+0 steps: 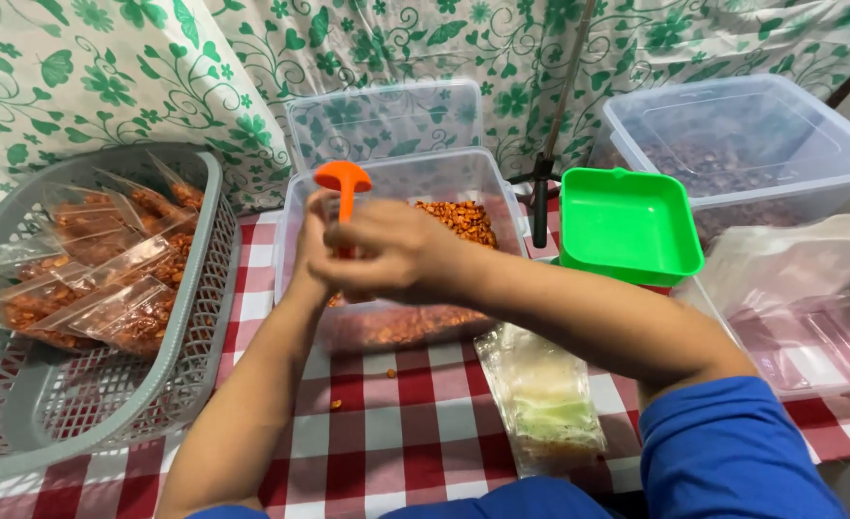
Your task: Packaging small orange snacks from a large container into individual plastic bags using a scoop
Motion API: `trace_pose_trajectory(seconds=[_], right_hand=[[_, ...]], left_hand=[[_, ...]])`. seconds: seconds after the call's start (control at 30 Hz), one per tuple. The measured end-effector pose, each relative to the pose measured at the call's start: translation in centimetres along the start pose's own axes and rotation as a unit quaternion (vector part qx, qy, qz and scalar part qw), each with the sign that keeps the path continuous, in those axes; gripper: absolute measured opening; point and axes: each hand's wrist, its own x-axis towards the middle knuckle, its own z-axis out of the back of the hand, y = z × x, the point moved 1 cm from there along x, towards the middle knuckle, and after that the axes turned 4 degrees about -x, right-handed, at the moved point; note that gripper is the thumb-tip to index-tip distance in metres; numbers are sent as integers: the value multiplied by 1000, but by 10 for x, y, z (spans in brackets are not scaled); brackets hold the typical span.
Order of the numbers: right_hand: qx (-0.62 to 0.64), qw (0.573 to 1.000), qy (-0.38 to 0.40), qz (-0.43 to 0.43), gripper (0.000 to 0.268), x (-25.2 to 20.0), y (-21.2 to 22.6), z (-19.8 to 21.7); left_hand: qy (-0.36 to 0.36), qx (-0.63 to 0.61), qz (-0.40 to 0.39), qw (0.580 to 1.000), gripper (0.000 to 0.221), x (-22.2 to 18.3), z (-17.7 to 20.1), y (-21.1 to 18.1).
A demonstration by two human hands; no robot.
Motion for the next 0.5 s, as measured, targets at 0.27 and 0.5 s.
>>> trace_pose_trajectory(seconds=[0.27,0.5], right_hand=[[15,938,60,-341,9,-31,-72,-27],[129,824,430,-346,11,-121,-73,-120]], left_hand=[[-58,231,-68,969,84,-26,25,-19],[-78,256,-51,962,81,-48,14,-40]])
